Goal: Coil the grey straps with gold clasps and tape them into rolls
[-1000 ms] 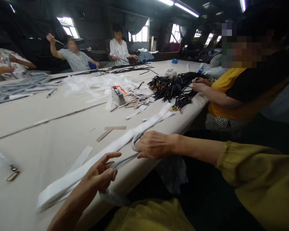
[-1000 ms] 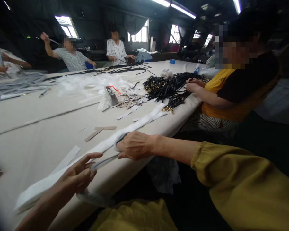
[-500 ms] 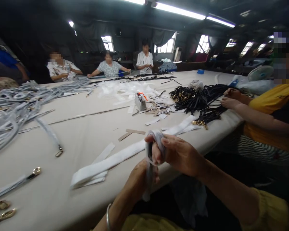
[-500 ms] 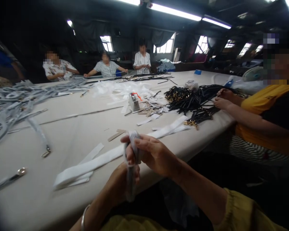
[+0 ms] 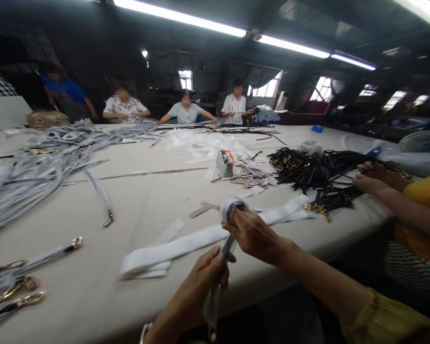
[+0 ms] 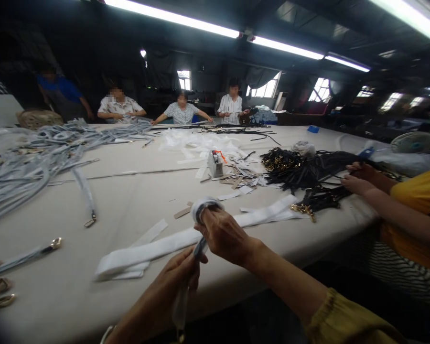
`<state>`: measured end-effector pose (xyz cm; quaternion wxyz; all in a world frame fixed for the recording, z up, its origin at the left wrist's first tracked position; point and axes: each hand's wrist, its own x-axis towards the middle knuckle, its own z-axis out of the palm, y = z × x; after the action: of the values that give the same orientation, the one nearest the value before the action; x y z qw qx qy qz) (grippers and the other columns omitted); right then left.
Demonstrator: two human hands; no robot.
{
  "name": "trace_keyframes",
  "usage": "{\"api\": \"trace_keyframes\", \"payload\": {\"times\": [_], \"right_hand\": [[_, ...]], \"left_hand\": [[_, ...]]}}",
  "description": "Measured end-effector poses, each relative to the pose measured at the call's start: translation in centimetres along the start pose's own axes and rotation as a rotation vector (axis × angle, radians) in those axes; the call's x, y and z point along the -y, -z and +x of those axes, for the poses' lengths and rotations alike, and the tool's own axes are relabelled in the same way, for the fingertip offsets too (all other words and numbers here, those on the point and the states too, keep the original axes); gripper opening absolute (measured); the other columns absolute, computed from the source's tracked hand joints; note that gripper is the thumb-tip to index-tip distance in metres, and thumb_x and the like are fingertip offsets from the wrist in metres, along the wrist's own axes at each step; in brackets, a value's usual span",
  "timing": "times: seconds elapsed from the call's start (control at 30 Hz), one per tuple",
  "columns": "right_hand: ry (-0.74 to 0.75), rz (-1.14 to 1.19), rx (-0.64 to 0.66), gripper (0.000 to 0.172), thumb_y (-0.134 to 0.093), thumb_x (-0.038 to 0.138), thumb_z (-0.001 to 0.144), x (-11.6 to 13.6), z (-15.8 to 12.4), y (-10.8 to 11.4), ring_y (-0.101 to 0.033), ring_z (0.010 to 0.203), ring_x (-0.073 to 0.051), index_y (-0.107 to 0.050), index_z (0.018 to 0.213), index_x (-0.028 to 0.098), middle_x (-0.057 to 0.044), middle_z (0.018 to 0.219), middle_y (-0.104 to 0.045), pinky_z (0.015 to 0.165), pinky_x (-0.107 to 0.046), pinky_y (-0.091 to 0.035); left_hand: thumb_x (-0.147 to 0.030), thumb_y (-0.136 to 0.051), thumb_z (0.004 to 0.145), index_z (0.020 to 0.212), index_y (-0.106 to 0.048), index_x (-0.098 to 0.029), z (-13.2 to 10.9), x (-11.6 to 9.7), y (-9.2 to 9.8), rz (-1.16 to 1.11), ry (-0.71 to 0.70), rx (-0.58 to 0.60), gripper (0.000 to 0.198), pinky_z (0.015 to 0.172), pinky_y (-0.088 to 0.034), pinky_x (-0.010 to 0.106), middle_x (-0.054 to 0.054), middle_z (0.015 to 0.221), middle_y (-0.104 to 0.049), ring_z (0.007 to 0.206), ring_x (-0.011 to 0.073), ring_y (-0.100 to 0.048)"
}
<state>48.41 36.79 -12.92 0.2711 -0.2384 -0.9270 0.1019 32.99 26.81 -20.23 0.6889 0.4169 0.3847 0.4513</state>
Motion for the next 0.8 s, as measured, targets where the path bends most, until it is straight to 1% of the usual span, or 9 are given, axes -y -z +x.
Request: {"api": "trace_keyframes", "payload": {"times": [0.07,0.13,0.2,0.27,0.33,0.43,0.6,0.67,0.8], "right_hand": [[0.13,-0.17,0.131,0.02,-0.045,0.022,0.096,-0.7,-0.6,-0.7,-0.06,0.101,-0.03,-0.058,0.106,0.012,-0.018,0.105,-0.065,0.087,-0.045,-0.048],[0.186,-0.235,0.27,0.024,-0.051,0.033,0.095,-1.0,-1.3,-1.3,-0.06,0.096,-0.029,-0.059,0.104,0.012,-0.016,0.1,-0.066,0.084,-0.044,-0.048],[0.186,-0.256,0.402,0.036,-0.058,0.047,0.089,-0.8,-2.1,-2.0,-0.06,0.089,-0.029,-0.059,0.101,0.013,-0.014,0.094,-0.066,0.08,-0.041,-0.048],[0.147,-0.252,0.516,0.038,-0.059,0.052,0.087,-0.3,-2.7,-2.5,-0.06,0.082,-0.027,-0.06,0.095,0.014,-0.011,0.088,-0.066,0.074,-0.038,-0.046],[0.066,-0.192,0.587,0.033,-0.053,0.049,0.091,0.5,-3.0,-2.8,-0.058,0.075,-0.023,-0.059,0.089,0.016,-0.008,0.083,-0.065,0.068,-0.034,-0.042],[-0.116,0.009,0.616,0.038,-0.042,0.05,0.095,1.4,-2.7,-2.6,-0.052,0.065,-0.016,-0.058,0.082,0.017,-0.003,0.075,-0.061,0.062,-0.029,-0.036],[-0.509,0.688,0.752,0.059,-0.034,0.063,0.094,0.7,-2.4,-2.9,-0.044,0.047,-0.01,-0.066,0.088,0.014,0.004,0.052,-0.049,0.052,-0.022,-0.035],[-0.577,0.828,0.794,0.072,-0.028,0.069,0.093,0.2,-2.5,-3.3,-0.042,0.043,-0.009,-0.069,0.088,0.011,0.003,0.049,-0.048,0.049,-0.021,-0.034],[-0.541,0.763,0.881,0.081,-0.023,0.073,0.091,0.2,-1.9,-3.6,-0.047,0.044,-0.009,-0.072,0.085,0.008,0.001,0.049,-0.051,0.051,-0.021,-0.037]], "left_hand": [[-0.049,-0.053,0.089,0.103,-0.056,-0.018,-0.7,-0.9,1.8,0.043,0.064,0.052,0.034,0.049,-0.026,0.022,-0.008,0.059,-0.041,0.049,0.0075,-0.033],[-0.04,-0.06,0.084,0.103,-0.058,-0.019,-1.3,-1.7,3.5,0.205,0.072,0.04,0.028,0.051,-0.025,0.022,-0.008,0.063,-0.041,0.052,0.0074,-0.031],[-0.029,-0.064,0.078,0.103,-0.06,-0.02,-1.8,-2.5,4.7,0.443,0.032,0.002,0.026,0.057,-0.03,0.023,-0.007,0.068,-0.047,0.06,0.009,-0.038],[-0.022,-0.065,0.073,0.104,-0.059,-0.023,-2.1,-3.1,5.4,0.641,-0.016,-0.039,0.031,0.064,-0.033,0.024,-0.007,0.073,-0.052,0.068,0.0114,-0.044],[-0.021,-0.066,0.072,0.1,-0.059,-0.024,-2.2,-3.5,5.8,0.711,-0.033,-0.042,0.028,0.066,-0.035,0.025,-0.007,0.074,-0.053,0.071,0.0124,-0.047],[-0.03,-0.063,0.081,0.089,-0.061,-0.022,-2.0,-3.4,6.1,0.667,-0.051,-0.021,0.011,0.064,-0.036,0.025,-0.006,0.071,-0.053,0.067,0.0125,-0.047],[-0.038,-0.056,0.09,0.078,-0.065,-0.02,-1.7,-2.4,6.2,0.776,-0.314,-0.104,0.023,0.071,-0.037,0.026,0.0,0.079,-0.055,0.075,0.0146,-0.05],[-0.041,-0.051,0.093,0.078,-0.065,-0.02,-2.1,-2.5,6.2,0.759,-0.264,-0.071,0.03,0.068,-0.036,0.025,-0.001,0.075,-0.054,0.071,0.0138,-0.048],[-0.05,-0.047,0.093,0.075,-0.061,-0.018,-3.3,-3.9,6.5,0.506,0.011,0.103,0.039,0.052,-0.03,0.023,-0.004,0.063,-0.046,0.056,0.01,-0.039]]}}
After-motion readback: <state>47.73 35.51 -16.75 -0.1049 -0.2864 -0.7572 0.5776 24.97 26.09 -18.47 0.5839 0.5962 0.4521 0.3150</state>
